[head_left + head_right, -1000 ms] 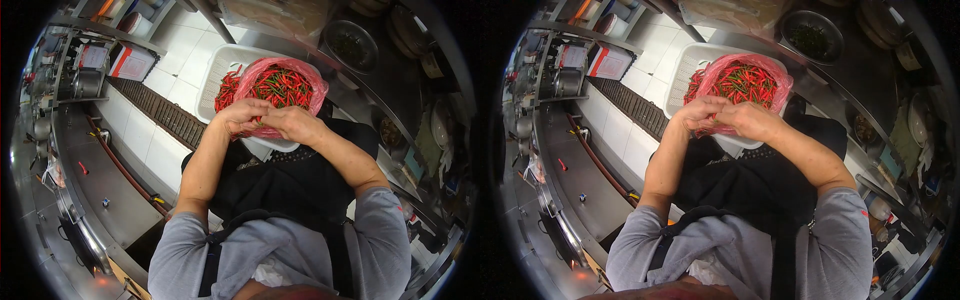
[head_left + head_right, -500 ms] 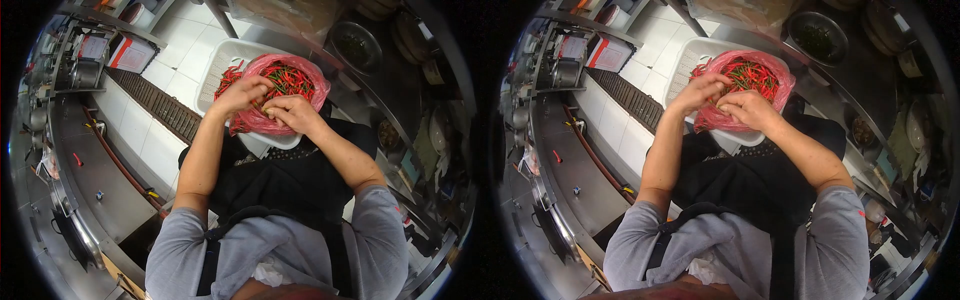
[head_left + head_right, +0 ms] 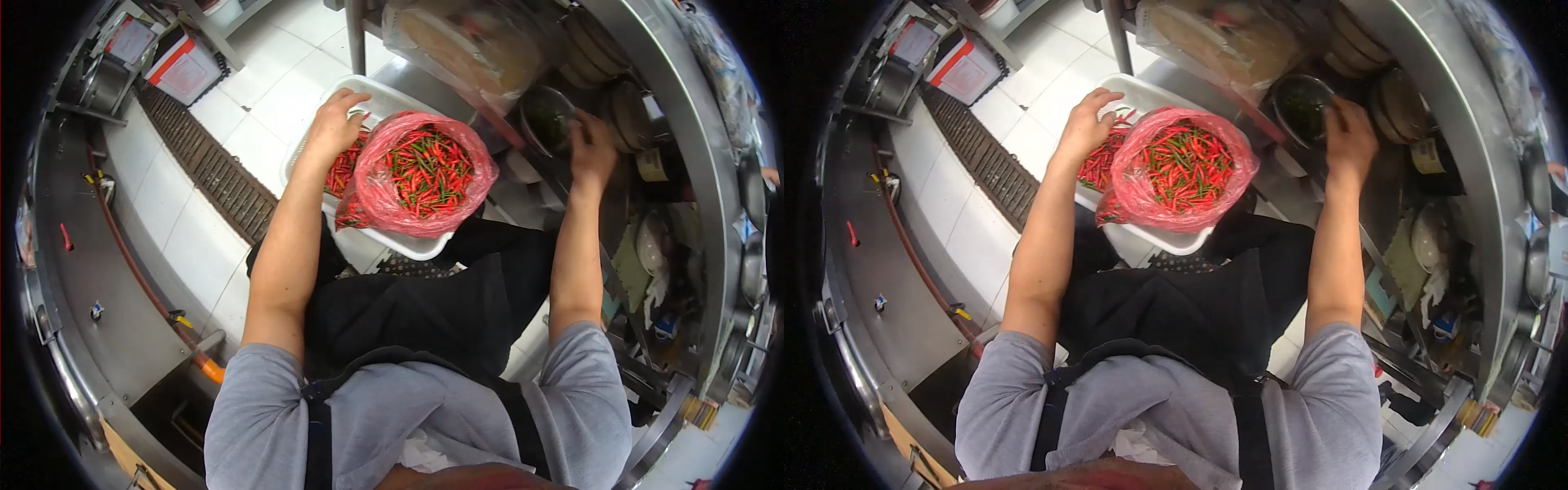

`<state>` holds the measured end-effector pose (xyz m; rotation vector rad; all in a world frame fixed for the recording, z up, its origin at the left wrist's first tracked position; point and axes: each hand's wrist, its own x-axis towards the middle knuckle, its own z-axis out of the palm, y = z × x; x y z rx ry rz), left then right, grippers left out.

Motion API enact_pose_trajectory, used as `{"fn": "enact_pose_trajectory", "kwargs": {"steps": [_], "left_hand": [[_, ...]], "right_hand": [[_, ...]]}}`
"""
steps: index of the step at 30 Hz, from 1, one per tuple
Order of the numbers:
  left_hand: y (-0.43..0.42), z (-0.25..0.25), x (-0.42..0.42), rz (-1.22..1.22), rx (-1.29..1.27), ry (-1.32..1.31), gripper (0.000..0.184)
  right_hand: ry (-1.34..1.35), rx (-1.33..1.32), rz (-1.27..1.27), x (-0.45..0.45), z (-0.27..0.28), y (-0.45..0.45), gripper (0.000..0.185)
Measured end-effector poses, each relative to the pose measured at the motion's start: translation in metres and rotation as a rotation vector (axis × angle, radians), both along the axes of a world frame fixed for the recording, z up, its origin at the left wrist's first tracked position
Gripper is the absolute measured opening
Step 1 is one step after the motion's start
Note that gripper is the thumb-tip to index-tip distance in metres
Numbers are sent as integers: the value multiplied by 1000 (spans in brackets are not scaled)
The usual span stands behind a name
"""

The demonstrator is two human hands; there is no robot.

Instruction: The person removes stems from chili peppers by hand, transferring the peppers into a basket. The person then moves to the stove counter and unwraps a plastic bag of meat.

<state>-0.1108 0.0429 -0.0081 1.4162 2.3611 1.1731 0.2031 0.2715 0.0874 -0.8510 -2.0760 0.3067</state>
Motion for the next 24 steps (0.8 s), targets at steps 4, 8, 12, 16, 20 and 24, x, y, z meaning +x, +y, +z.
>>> {"fn": "enact_pose_trajectory", "kwargs": {"steps": [4,8,12,16,20,24], "left_hand": [[-7,2,-5,-11,-19,-57,35],[-16,0,-1,14,-24,-45,33],[-18,-2,5,-20,5,-78,32],[-24,3,6,-39,26,-135,31],[-30,4,1,-26,35,-60,32],[-30,3,0,-31,32,-87,32]], "right_hand": [[-63,1,40,-2,11,-4,20],[96,-184,70,-33,9,-62,16],[-284,-203,499,-81,-51,-98,16],[-544,-112,397,-119,-111,-100,34],[-696,-97,318,-134,-123,-99,49],[-725,-172,386,-130,-124,-88,33]]}}
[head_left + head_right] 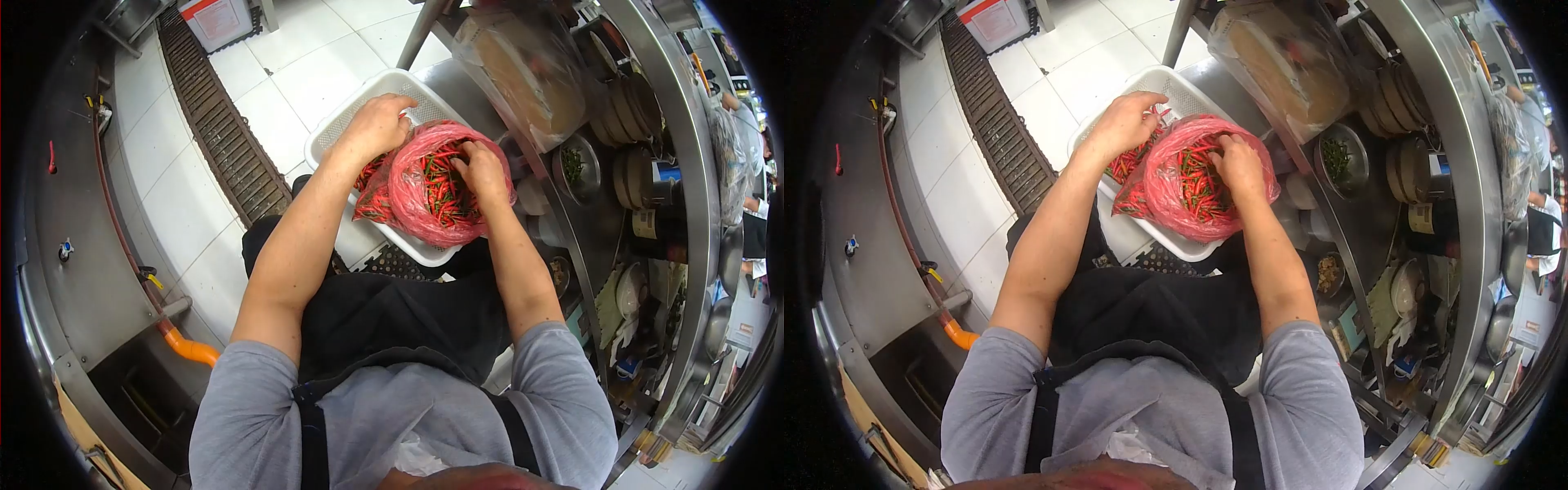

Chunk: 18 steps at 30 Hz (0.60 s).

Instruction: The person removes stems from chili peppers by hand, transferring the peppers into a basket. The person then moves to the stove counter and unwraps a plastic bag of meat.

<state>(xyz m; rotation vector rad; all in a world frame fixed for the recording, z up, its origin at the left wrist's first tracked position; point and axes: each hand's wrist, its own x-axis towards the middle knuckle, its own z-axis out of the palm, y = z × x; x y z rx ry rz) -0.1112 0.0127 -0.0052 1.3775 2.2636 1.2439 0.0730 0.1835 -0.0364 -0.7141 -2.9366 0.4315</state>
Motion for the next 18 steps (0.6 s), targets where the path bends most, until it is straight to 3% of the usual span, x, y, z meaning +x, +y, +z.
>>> {"fn": "enact_pose_trajectory", "kwargs": {"steps": [5,12,15,18], "left_hand": [[5,-7,4,-12,-8,45,33],[14,-1,35,-133,25,3,28],[20,-2,60,-277,235,4,22],[24,-9,81,-373,163,-40,23]], "right_hand": [[-3,-50,140,22,8,-5,18],[187,-269,16,60,29,7,23],[211,-408,-80,64,38,0,21],[240,-480,-101,62,31,-7,22]]}}
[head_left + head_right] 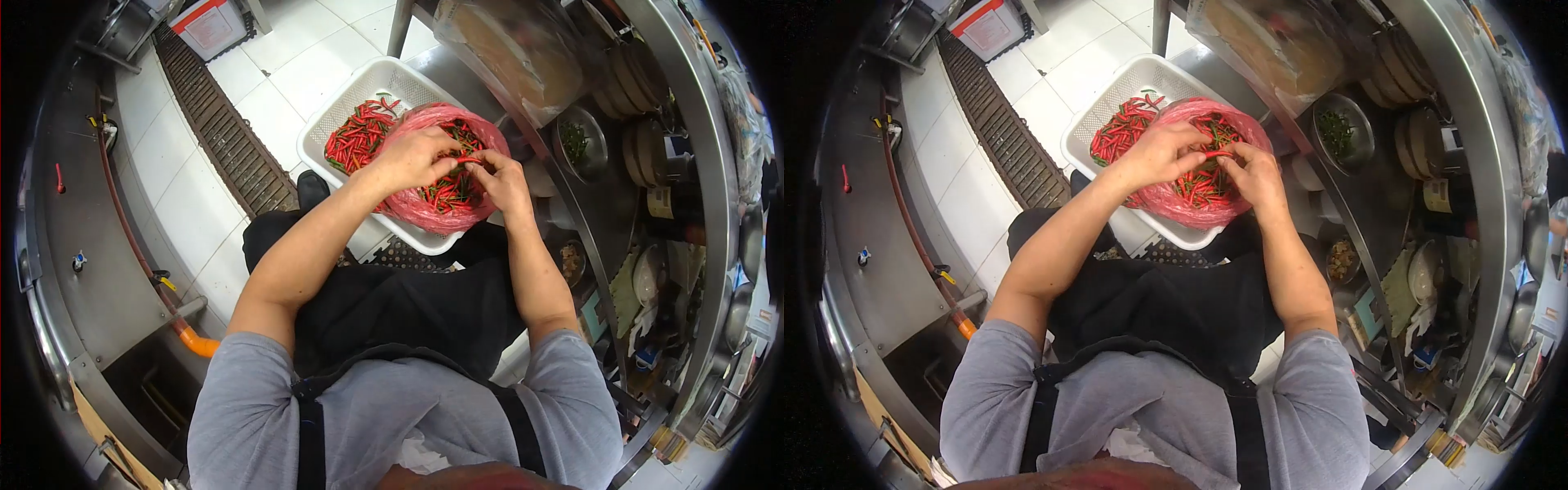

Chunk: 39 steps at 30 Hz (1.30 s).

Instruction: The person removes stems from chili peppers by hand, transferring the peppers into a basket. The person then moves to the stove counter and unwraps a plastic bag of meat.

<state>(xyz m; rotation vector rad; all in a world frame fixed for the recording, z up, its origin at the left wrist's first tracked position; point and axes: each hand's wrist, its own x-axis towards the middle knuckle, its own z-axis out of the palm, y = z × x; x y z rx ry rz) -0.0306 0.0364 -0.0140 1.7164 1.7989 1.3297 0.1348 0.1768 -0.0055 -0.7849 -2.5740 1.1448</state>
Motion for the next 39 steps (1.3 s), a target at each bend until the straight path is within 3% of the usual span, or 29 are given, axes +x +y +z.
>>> {"fn": "enact_pose_trajectory", "kwargs": {"steps": [2,4,6,7,9,23,28,34,38,39], "left_hand": [[7,-17,3,-15,0,55,22],[11,-22,6,-43,0,111,21],[15,-24,10,-81,-300,-469,18],[17,-24,10,-94,-315,-462,18],[20,-20,8,-154,-387,-843,15],[16,7,8,-79,-563,-905,18],[13,8,6,-110,-527,-944,16],[13,5,6,-101,-514,-912,16],[14,-3,2,-108,-503,-806,14],[14,-6,0,-108,-504,-805,14]], "right_hand": [[54,-387,-70,-4,3,-7,18],[96,-483,-76,-7,3,-6,17],[142,-574,-95,-8,6,-6,16],[165,-626,-113,-9,10,-6,15],[201,-687,-126,-8,9,-3,16],[298,-728,-141,-1,6,-1,13],[503,-781,-125,0,4,0,13],[476,-842,-138,-1,2,-3,12],[240,-532,-63,1,8,0,15],[246,-129,71,1,12,1,16]]}}
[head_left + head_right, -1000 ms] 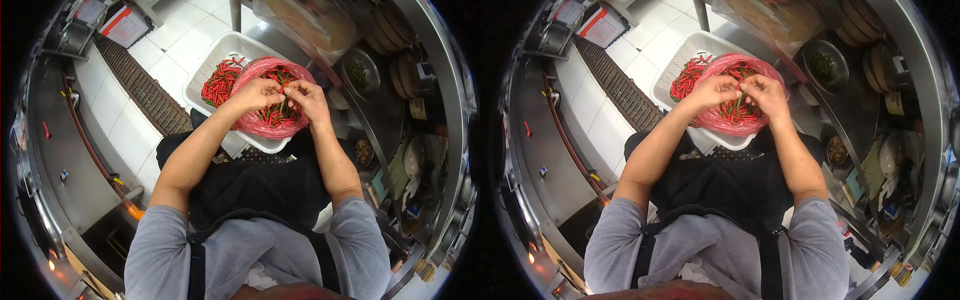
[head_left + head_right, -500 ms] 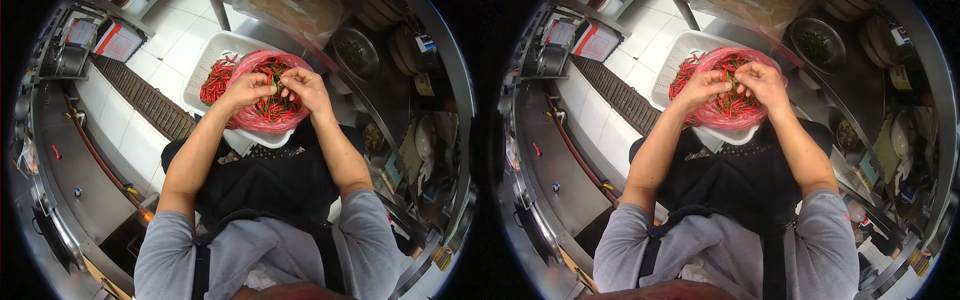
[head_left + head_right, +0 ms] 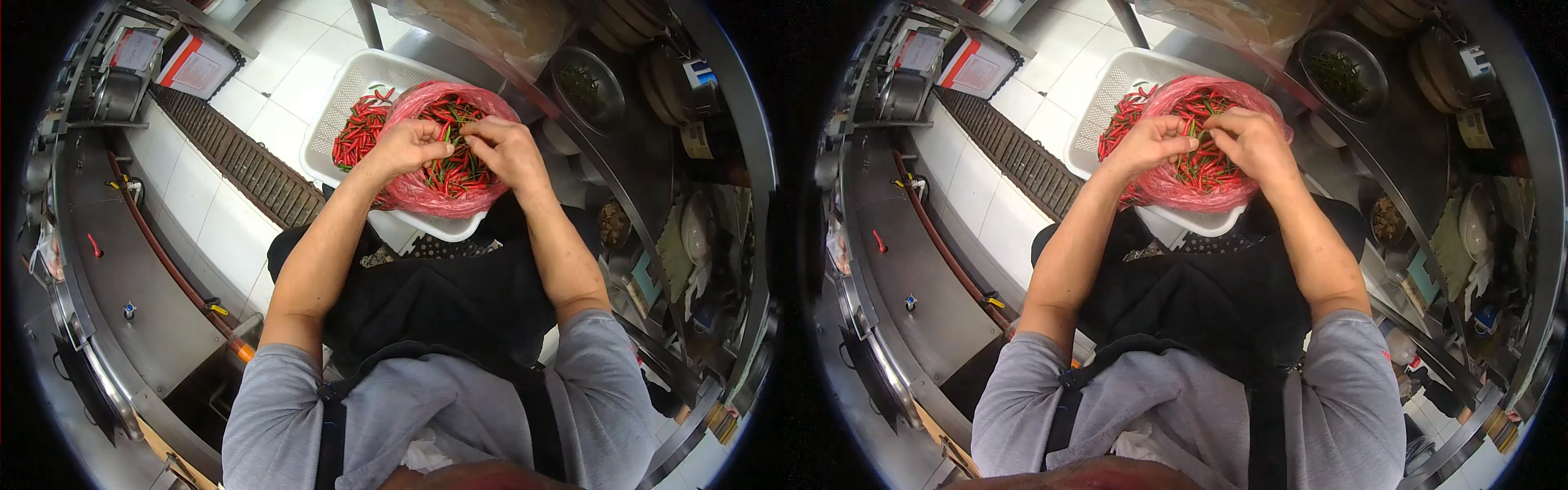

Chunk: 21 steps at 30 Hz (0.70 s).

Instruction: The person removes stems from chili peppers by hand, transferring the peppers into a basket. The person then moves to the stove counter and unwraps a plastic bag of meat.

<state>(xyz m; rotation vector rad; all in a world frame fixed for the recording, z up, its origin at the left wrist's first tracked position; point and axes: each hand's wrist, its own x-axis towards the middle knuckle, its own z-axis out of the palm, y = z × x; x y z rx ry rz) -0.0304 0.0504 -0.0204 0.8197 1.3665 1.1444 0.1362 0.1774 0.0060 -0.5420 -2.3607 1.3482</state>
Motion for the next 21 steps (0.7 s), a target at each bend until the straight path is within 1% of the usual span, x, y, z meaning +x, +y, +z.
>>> {"fn": "enact_pose_trajectory", "kwargs": {"steps": [1,3,5,6,8,9,11,12,13,15,16,19,21], "left_hand": [[0,-4,-1,-31,-8,41,13],[-2,-8,-3,-63,-21,83,13],[-2,-10,-3,-68,-70,98,16],[-2,-3,-3,-71,-69,100,16],[-4,14,-4,131,-94,10,15],[-4,13,-8,129,-94,11,15],[-3,8,-16,160,-32,-37,14],[-3,9,-16,130,-30,-60,15],[-3,8,-13,131,-27,-59,15],[-2,6,-2,152,31,-166,15],[-2,6,-1,125,55,-170,15],[-2,1,-3,134,96,-162,14],[-2,3,-2,141,92,-159,14]], "right_hand": [[23,415,80,0,2,-1,18],[-15,389,72,1,1,-6,18],[-68,450,121,1,-7,-5,17],[-66,451,118,1,-10,-1,17],[-119,454,-27,2,-12,6,14],[-118,455,-30,2,-9,7,14],[-249,-103,-193,2,0,7,15],[-119,-276,-184,-1,-5,4,18],[-118,-273,-184,-2,-8,1,18],[-75,-448,-129,-4,-13,-13,22],[-119,-422,-126,-4,-17,-16,22],[-125,-352,-108,-6,-12,-19,21],[-127,-363,-105,-6,-11,-20,21]]}}
